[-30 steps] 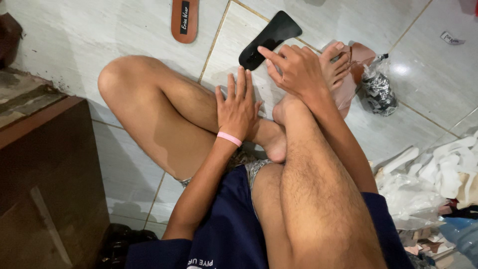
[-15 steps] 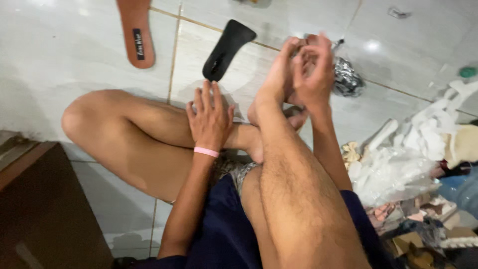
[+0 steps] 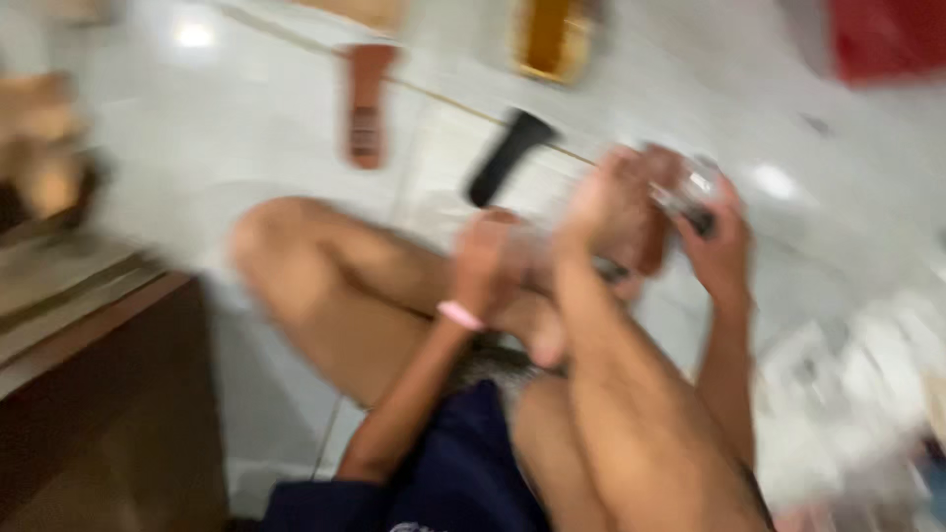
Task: The person sits on the floor and applies adhesive labels to shoe insoles. They peel backing from the labels, position them on black and brown insoles, and smooth them down. The person handles several insoles one at a time and places them on the floor after labeling.
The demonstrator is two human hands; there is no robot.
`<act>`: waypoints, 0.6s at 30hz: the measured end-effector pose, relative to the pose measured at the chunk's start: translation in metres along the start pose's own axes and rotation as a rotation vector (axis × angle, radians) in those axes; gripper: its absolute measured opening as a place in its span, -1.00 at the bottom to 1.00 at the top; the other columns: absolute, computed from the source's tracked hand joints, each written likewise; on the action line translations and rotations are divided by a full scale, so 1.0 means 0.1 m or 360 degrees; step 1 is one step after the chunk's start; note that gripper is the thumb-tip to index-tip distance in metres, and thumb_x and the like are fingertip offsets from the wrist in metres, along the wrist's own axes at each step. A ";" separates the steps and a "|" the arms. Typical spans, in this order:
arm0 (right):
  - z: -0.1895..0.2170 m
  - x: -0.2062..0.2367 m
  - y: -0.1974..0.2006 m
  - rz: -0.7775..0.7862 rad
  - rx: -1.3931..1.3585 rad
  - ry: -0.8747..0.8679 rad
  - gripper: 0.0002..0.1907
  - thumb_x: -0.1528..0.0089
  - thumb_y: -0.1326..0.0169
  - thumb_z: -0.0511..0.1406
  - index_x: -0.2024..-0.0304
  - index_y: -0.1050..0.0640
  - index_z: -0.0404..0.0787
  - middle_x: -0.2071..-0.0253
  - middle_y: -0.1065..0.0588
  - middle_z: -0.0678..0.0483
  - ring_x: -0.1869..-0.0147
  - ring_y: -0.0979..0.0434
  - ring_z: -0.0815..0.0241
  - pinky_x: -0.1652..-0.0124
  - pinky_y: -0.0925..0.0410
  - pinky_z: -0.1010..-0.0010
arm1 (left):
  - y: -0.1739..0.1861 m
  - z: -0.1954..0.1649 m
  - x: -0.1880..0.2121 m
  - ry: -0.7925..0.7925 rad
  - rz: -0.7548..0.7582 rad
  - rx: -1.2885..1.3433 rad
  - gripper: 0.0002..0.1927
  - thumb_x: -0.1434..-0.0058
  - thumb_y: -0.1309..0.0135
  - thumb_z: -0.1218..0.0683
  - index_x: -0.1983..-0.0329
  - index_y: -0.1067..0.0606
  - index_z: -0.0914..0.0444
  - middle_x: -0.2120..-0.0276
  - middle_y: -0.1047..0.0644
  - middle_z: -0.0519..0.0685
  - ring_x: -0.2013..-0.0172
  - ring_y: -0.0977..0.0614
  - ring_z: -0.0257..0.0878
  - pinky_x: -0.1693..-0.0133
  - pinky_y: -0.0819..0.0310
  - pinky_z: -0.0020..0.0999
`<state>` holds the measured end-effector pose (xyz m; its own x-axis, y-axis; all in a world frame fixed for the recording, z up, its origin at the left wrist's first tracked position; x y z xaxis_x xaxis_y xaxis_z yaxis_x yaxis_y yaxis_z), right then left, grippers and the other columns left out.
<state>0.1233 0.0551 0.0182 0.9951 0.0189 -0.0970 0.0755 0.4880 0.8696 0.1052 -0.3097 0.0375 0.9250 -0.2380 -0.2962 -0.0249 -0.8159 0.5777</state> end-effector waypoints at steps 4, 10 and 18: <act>0.12 0.12 -0.03 -0.0211 -0.0132 -0.0173 -0.62 -0.33 -0.42 -0.30 0.04 -0.48 -0.32 -0.39 -0.39 -0.19 -0.10 -0.59 0.01 -0.10 -0.47 0.32 | -0.24 -0.26 -0.42 -0.0085 0.0090 0.0539 -0.63 -0.06 -0.21 0.10 0.03 -0.53 0.26 0.08 -0.59 0.11 -0.02 -0.61 0.08 -0.09 -0.49 -0.03; 0.28 0.36 -0.12 -0.0248 -0.0150 -0.0370 -0.18 -0.26 -0.39 -0.35 -0.47 -0.26 -0.33 0.17 -0.61 -0.02 0.14 -0.61 0.11 0.02 -0.46 0.36 | -0.48 -0.91 -0.94 -0.0237 0.0164 0.0464 -0.77 -0.29 -0.13 0.02 0.02 -0.57 0.17 0.07 -0.61 -0.04 -0.06 -0.57 -0.09 -0.31 -0.21 -0.07; 0.42 0.39 -0.49 -0.0189 -0.0575 -0.0441 0.01 -0.01 -0.40 -0.37 -0.48 -0.27 -0.30 0.19 -0.59 -0.07 0.15 -0.62 0.18 0.13 -0.48 0.41 | -0.60 -0.58 -0.79 0.0023 0.0565 0.0581 -0.67 -0.23 -0.05 -0.07 0.06 -0.61 0.15 -0.06 -0.55 0.19 0.00 -0.61 0.05 0.05 -0.54 -0.10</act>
<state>0.1606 -0.0044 -0.0080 0.9641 -0.2652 -0.0098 0.2117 0.7463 0.6311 0.0554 -0.2112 0.0709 0.8405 -0.5289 -0.1177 -0.4673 -0.8176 0.3364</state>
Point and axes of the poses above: each hand's wrist, its own x-axis away from the middle knuckle, its own y-axis out of the back of the hand, z = x × y, the point moved 4 cm from there along -x, towards the middle knuckle
